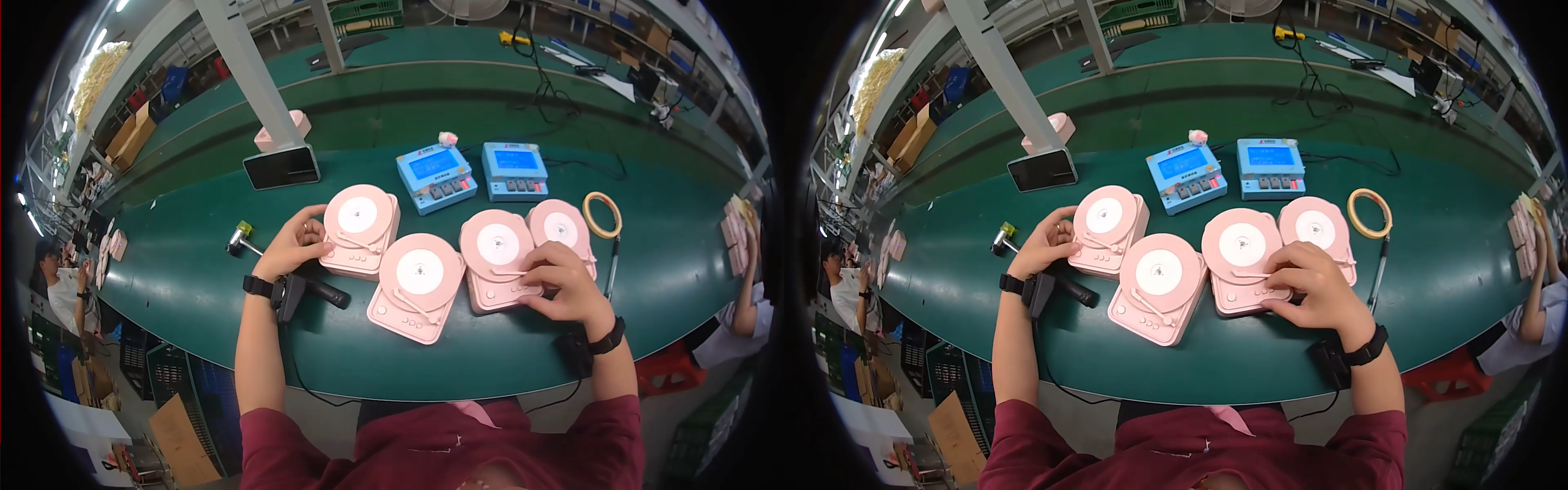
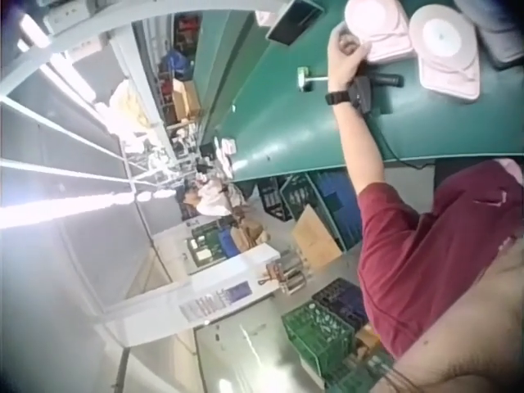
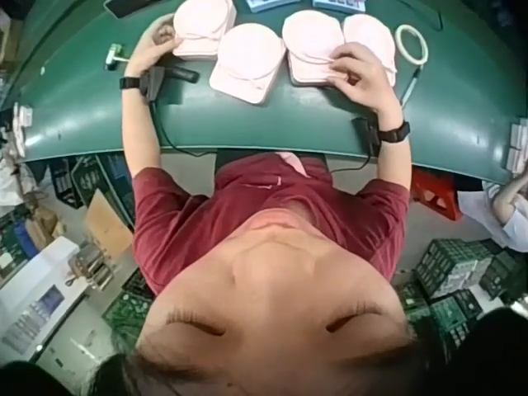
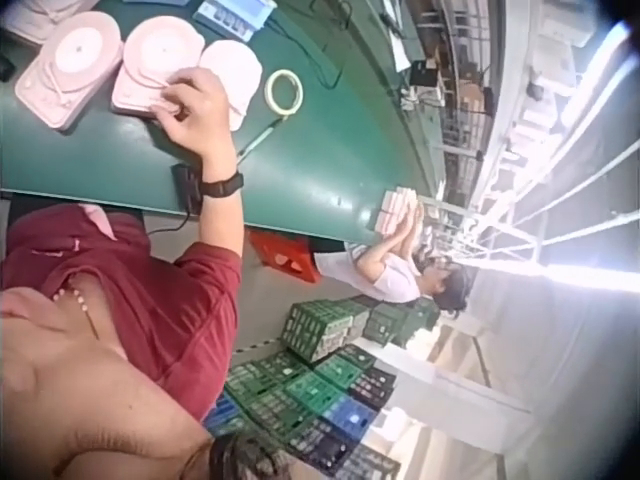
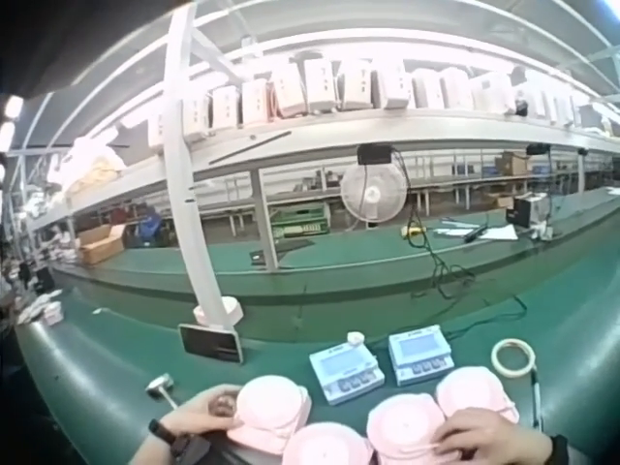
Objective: The person tests pink record players by picking them up from a conveyor belt, placing them on the table, and pressing buttons. They continue to retrieve more players from the belt, checking the lights on each device while monitoring the blue testing machines.
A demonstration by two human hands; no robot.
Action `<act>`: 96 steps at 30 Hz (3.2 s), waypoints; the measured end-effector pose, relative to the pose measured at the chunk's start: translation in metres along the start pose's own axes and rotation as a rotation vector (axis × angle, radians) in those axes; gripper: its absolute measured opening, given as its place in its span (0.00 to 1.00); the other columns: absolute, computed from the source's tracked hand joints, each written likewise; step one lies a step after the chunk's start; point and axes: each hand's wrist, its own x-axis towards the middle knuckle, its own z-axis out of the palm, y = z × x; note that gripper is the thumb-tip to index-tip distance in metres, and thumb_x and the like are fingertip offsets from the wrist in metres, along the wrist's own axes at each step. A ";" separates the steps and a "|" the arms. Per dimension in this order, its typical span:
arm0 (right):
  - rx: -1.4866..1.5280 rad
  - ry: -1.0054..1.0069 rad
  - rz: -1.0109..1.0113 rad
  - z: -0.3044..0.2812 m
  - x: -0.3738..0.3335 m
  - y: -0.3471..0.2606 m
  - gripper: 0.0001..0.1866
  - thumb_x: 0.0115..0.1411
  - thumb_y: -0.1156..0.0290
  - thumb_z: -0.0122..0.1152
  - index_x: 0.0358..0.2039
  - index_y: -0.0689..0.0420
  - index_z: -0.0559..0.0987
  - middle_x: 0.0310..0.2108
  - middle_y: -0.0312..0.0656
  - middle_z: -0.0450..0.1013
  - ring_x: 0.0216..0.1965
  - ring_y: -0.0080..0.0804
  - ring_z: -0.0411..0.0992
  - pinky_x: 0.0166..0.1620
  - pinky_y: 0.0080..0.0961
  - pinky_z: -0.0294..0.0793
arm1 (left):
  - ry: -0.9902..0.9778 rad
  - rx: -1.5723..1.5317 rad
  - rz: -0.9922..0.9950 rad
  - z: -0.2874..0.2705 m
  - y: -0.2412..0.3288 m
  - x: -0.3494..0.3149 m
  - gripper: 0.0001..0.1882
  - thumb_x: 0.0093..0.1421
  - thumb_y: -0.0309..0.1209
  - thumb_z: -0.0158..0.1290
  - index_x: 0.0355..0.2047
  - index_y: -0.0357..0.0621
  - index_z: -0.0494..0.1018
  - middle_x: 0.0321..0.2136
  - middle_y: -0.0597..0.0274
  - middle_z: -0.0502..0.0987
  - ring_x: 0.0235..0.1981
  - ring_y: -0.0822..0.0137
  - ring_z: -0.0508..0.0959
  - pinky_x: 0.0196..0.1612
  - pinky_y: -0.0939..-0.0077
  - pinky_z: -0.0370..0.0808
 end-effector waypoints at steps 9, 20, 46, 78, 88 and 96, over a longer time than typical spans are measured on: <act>-0.089 -0.008 -0.030 0.000 0.004 -0.005 0.14 0.38 0.72 0.73 0.28 0.58 0.79 0.35 0.41 0.73 0.36 0.39 0.71 0.38 0.31 0.71 | 0.099 0.072 0.102 0.014 0.005 -0.006 0.34 0.51 0.24 0.62 0.58 0.42 0.63 0.30 0.71 0.66 0.32 0.81 0.68 0.33 0.89 0.70; -0.177 -0.034 -0.067 -0.001 0.003 -0.008 0.15 0.38 0.71 0.73 0.29 0.58 0.79 0.35 0.43 0.74 0.37 0.41 0.72 0.40 0.33 0.71 | 0.094 0.065 0.074 0.014 0.010 -0.007 0.31 0.50 0.22 0.62 0.55 0.39 0.66 0.30 0.72 0.66 0.33 0.80 0.68 0.38 0.88 0.68; -0.212 -0.033 -0.089 -0.003 0.004 -0.011 0.14 0.39 0.71 0.72 0.28 0.58 0.79 0.35 0.42 0.74 0.36 0.41 0.72 0.38 0.33 0.70 | 0.103 0.018 0.078 0.013 0.002 -0.007 0.35 0.51 0.21 0.60 0.60 0.40 0.60 0.33 0.69 0.67 0.35 0.80 0.69 0.41 0.86 0.70; -0.114 -0.035 -0.114 -0.007 0.005 -0.002 0.15 0.40 0.71 0.72 0.30 0.57 0.79 0.36 0.41 0.73 0.33 0.39 0.72 0.36 0.30 0.71 | 0.017 1.355 0.231 -0.040 0.075 0.247 0.54 0.39 0.28 0.67 0.66 0.47 0.51 0.57 0.48 0.65 0.60 0.53 0.65 0.60 0.63 0.66; -0.104 -0.074 -0.085 -0.008 0.002 0.006 0.14 0.42 0.69 0.73 0.29 0.57 0.80 0.36 0.41 0.75 0.35 0.38 0.72 0.38 0.29 0.73 | -0.122 1.593 0.129 0.042 0.087 0.330 0.58 0.27 0.33 0.68 0.63 0.55 0.55 0.57 0.43 0.64 0.59 0.48 0.66 0.57 0.57 0.70; -0.110 -0.089 -0.066 -0.009 0.005 0.003 0.16 0.40 0.69 0.74 0.30 0.57 0.80 0.36 0.41 0.74 0.36 0.39 0.71 0.37 0.31 0.72 | 0.439 1.057 0.014 0.033 0.106 0.248 0.49 0.36 0.51 0.66 0.56 0.40 0.62 0.42 0.45 0.75 0.37 0.52 0.79 0.38 0.62 0.78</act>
